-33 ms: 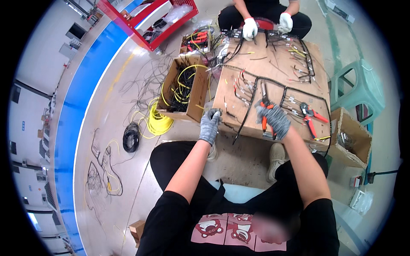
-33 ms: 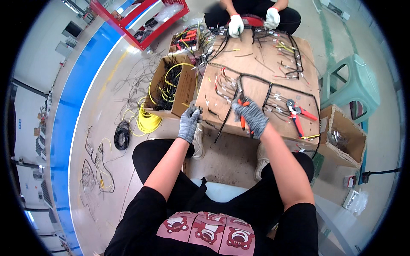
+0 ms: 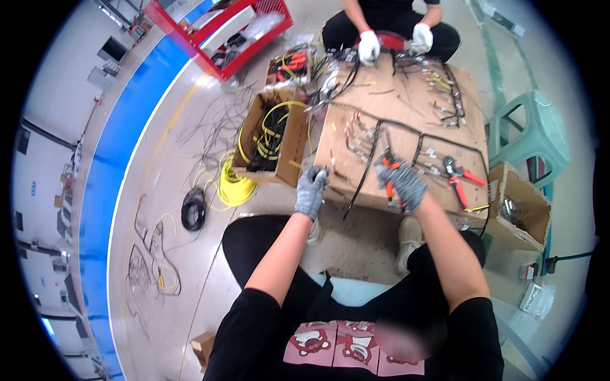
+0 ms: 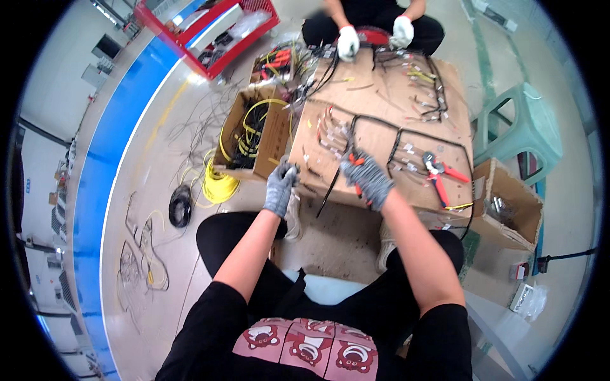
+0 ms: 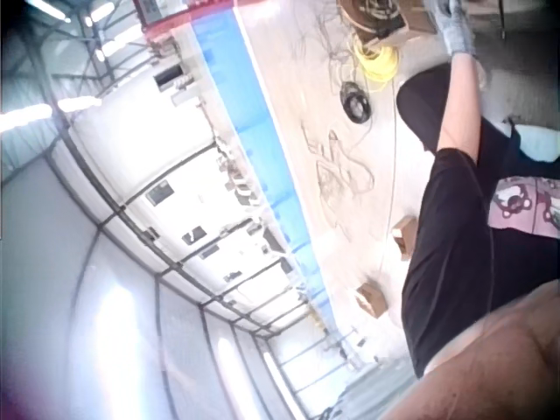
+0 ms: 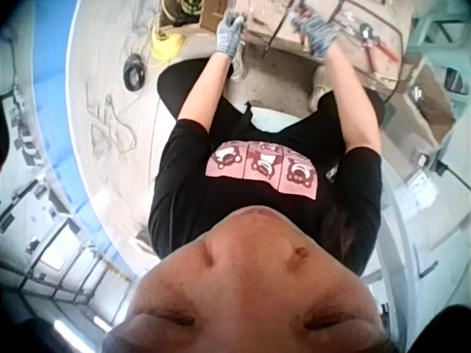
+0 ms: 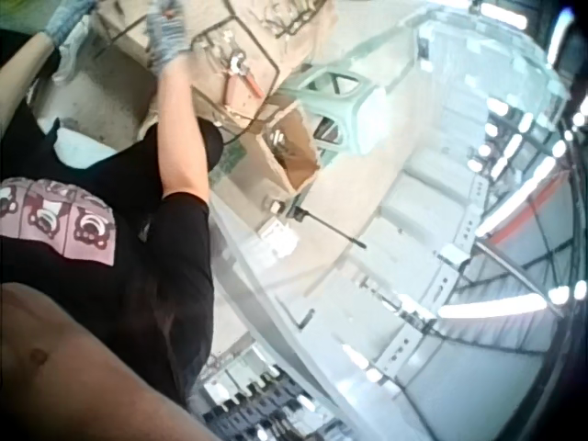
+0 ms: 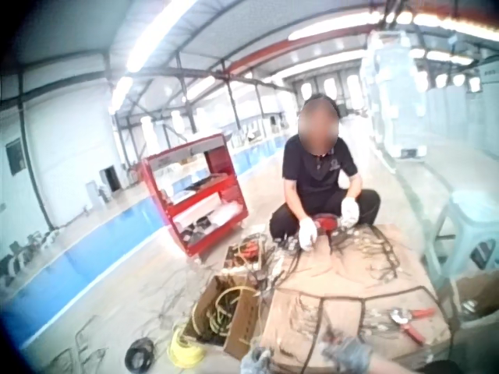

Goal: The person sits on the floor and uses pliers to strip insulation from black wires, then twists the exposed ends. They repeat this process on multiple wires laid out on a cardboard work surface.

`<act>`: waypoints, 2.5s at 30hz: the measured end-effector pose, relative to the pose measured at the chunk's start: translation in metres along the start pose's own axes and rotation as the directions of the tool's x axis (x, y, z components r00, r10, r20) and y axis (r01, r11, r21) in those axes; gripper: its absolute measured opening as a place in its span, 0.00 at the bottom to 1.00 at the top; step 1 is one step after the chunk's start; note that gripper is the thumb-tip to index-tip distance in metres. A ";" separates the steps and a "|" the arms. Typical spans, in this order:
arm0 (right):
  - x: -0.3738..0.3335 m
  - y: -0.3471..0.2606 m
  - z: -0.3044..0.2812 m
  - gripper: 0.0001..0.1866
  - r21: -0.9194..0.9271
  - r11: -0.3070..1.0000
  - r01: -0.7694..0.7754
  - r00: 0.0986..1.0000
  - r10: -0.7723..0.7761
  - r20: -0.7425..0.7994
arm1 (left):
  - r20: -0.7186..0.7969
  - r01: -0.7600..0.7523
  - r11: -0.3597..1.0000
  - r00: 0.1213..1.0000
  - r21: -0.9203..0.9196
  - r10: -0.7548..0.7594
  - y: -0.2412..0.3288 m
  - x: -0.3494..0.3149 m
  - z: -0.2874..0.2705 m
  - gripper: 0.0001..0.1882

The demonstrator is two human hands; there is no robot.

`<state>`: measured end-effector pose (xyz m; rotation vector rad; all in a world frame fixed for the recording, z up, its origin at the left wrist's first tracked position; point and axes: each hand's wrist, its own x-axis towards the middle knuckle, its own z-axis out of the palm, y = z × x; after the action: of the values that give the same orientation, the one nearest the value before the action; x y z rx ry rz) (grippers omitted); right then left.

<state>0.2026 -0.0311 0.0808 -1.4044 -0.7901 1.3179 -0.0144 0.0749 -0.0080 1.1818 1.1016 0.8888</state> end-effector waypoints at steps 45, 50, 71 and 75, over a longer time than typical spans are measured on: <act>-0.017 -0.014 0.000 0.14 -0.888 0.445 0.115 0.991 0.007 0.132 | -0.124 0.301 0.809 0.902 -0.506 -0.413 -0.092 -0.002 -0.043 0.08; -0.023 -0.022 0.008 0.15 -0.862 0.489 0.135 0.988 -0.133 0.079 | -0.260 0.036 0.989 0.963 -0.143 -0.073 -0.051 -0.026 -0.036 0.05; -0.014 -0.022 0.025 0.16 -0.953 0.281 0.112 0.938 -0.346 0.009 | 0.296 -0.106 0.994 0.950 0.020 0.095 0.080 -0.040 0.040 0.06; -0.015 -0.030 0.029 0.19 -0.988 0.146 0.044 0.971 -0.239 0.007 | 0.300 -0.116 0.993 0.948 0.023 0.104 0.085 -0.037 0.044 0.05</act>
<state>0.1772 -0.0303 0.1166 -2.3203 -1.8430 0.3233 0.0206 0.0445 0.0831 1.3716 0.8172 0.7451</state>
